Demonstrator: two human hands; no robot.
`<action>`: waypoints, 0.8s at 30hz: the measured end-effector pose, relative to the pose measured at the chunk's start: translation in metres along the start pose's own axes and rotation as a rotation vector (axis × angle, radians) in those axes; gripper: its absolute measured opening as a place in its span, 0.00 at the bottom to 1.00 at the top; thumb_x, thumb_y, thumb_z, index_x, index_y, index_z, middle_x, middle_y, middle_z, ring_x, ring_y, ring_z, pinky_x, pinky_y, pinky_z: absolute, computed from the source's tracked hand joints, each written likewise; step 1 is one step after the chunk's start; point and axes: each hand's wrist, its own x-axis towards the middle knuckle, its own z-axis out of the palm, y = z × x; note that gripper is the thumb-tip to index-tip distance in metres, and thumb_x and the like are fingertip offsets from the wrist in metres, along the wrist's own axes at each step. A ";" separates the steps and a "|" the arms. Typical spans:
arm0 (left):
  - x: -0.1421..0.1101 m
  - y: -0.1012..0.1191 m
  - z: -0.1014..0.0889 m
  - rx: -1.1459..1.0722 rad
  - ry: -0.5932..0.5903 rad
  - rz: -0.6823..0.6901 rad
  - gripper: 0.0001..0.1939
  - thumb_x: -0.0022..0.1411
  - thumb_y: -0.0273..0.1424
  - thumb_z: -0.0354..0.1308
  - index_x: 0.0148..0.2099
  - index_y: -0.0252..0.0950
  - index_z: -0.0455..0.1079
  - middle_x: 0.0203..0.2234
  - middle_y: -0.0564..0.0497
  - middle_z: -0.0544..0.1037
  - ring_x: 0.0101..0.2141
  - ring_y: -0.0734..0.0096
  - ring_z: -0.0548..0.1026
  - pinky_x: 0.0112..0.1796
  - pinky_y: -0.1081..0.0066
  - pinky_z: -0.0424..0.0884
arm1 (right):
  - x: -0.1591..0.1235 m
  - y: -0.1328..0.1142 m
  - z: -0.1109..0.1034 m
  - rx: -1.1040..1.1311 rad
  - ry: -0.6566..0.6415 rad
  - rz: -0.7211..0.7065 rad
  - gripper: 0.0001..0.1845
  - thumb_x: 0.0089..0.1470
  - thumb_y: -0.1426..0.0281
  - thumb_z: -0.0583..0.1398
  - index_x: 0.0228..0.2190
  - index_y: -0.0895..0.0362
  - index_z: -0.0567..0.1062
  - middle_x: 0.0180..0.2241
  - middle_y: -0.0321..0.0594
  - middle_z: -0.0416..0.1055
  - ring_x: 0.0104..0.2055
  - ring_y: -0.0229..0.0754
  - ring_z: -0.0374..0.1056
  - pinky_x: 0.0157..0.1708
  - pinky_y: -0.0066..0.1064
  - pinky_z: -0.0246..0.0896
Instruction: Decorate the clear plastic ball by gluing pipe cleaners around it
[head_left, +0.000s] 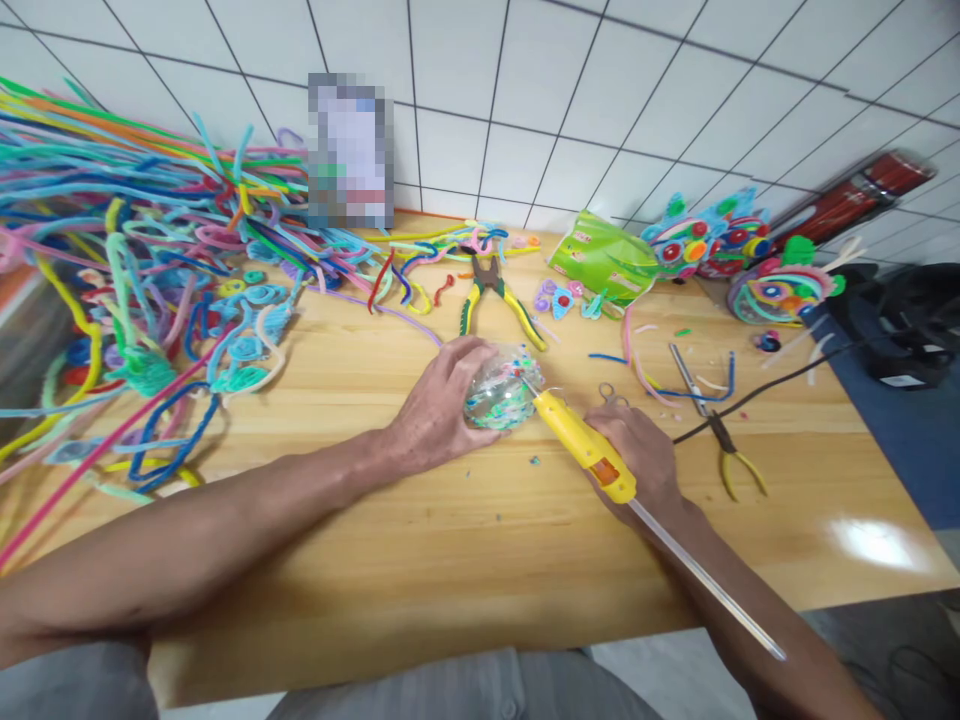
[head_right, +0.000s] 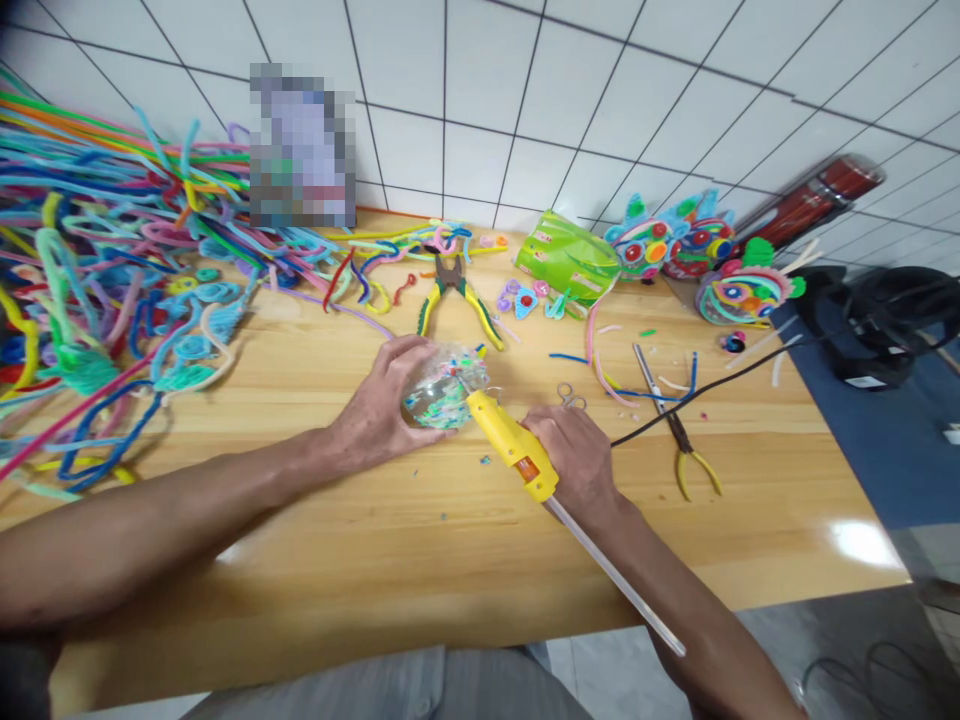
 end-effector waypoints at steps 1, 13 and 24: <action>0.000 0.000 0.000 -0.003 0.001 0.000 0.55 0.53 0.38 0.79 0.74 0.43 0.51 0.64 0.36 0.68 0.65 0.43 0.71 0.62 0.42 0.76 | 0.000 0.001 0.000 -0.003 -0.008 -0.012 0.09 0.64 0.75 0.62 0.45 0.54 0.75 0.35 0.42 0.82 0.35 0.46 0.77 0.36 0.37 0.70; 0.001 0.000 0.000 0.009 -0.006 -0.001 0.56 0.52 0.38 0.79 0.74 0.43 0.50 0.63 0.36 0.67 0.64 0.43 0.71 0.61 0.43 0.77 | -0.005 0.001 0.004 0.031 0.004 0.052 0.02 0.65 0.72 0.61 0.38 0.54 0.75 0.30 0.40 0.78 0.32 0.45 0.73 0.35 0.37 0.67; 0.001 0.001 -0.002 0.006 -0.023 -0.008 0.56 0.53 0.38 0.79 0.74 0.44 0.50 0.64 0.36 0.67 0.65 0.42 0.71 0.62 0.42 0.76 | -0.005 0.005 0.000 0.015 -0.013 0.070 0.04 0.63 0.70 0.63 0.34 0.52 0.74 0.27 0.38 0.77 0.28 0.44 0.72 0.32 0.36 0.66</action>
